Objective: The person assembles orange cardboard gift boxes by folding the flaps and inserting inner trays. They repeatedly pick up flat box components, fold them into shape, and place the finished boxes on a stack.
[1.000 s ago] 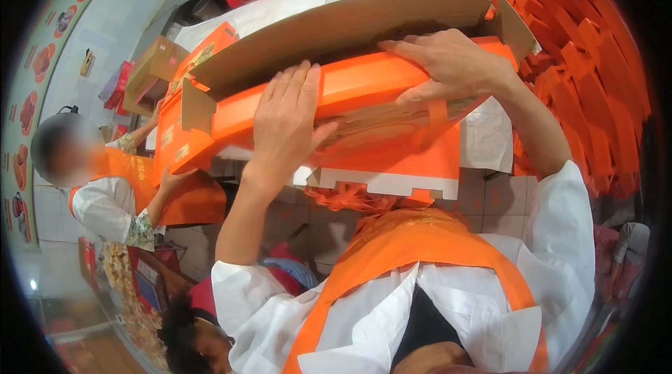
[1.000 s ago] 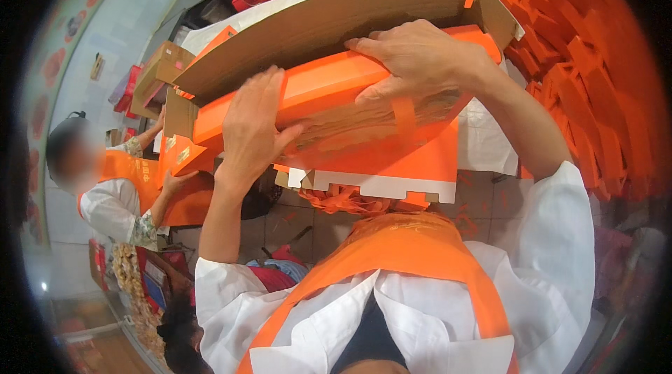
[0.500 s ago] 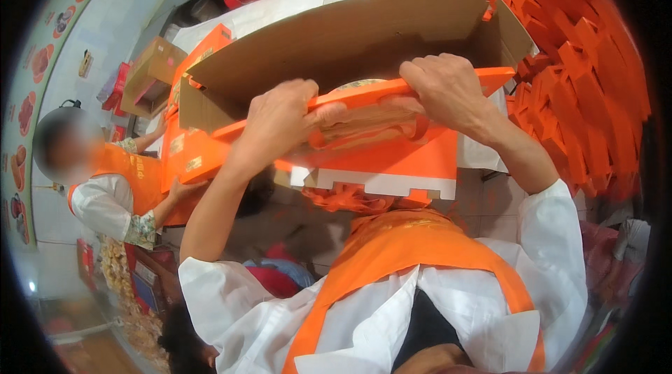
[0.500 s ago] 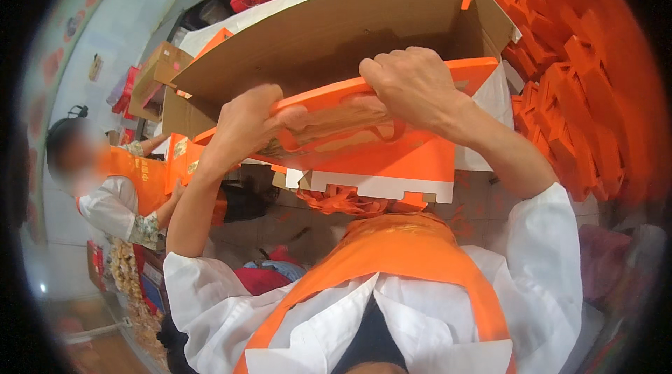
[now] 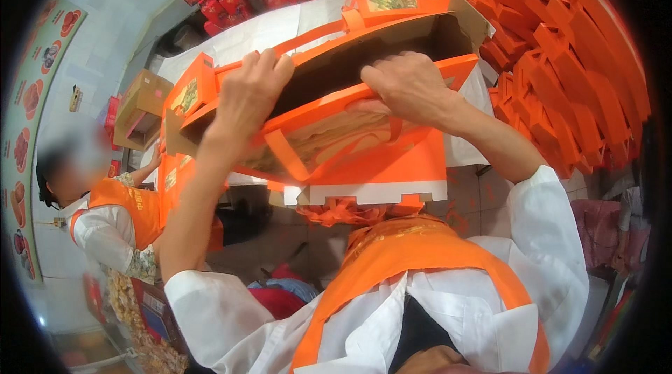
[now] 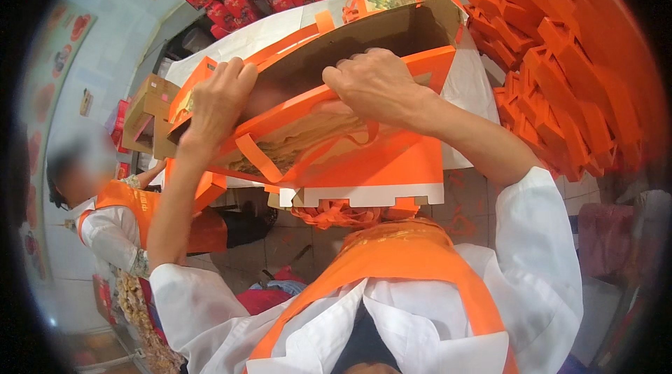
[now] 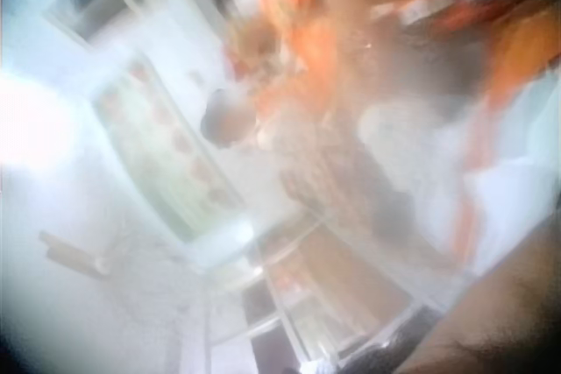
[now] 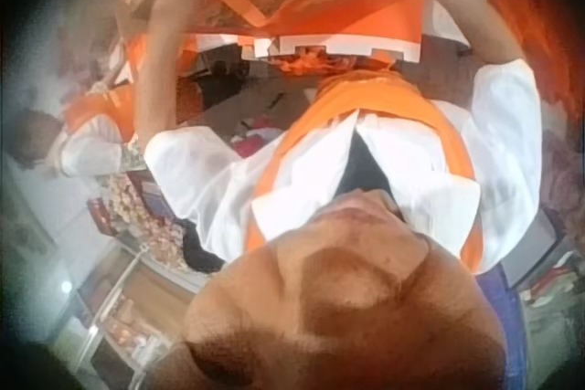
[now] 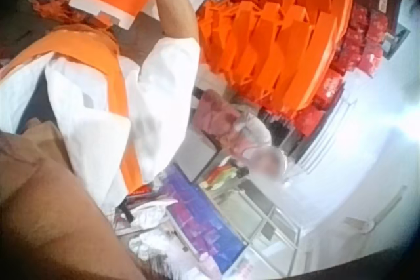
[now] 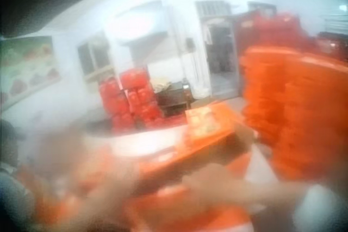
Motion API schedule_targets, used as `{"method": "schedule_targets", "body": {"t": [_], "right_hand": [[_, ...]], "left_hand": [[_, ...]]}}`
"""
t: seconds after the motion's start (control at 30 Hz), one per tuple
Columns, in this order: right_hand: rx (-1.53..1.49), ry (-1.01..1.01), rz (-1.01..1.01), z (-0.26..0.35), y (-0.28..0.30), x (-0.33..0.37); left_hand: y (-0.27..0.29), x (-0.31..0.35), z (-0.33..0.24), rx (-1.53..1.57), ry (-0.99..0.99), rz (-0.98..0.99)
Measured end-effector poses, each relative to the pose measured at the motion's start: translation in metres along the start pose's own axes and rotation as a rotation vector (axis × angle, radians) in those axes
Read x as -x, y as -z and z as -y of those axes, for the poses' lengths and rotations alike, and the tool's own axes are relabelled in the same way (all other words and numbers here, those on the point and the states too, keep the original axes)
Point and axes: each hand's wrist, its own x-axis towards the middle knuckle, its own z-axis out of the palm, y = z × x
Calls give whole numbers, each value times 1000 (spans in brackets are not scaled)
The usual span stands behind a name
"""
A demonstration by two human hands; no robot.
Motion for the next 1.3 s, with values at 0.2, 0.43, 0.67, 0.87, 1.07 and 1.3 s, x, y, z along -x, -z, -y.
{"method": "schedule_targets", "body": {"t": [0.2,0.43,0.67,0.87,1.07,1.3], "right_hand": [[15,-3,9,3,5,4],[-19,18,-77,1,5,-5],[-28,21,-60,1,10,-7],[-681,58,-249,-9,36,-1],[-744,-649,-562,-109,91,32],[-1375,-969,328,-136,51,27]], "left_hand": [[27,-12,15,1399,545,489],[7,-21,21,1143,404,669],[-27,-29,-6,540,304,412],[-33,-28,-13,483,281,255],[-29,-28,-17,420,288,250],[-22,-23,-6,410,265,193]]}}
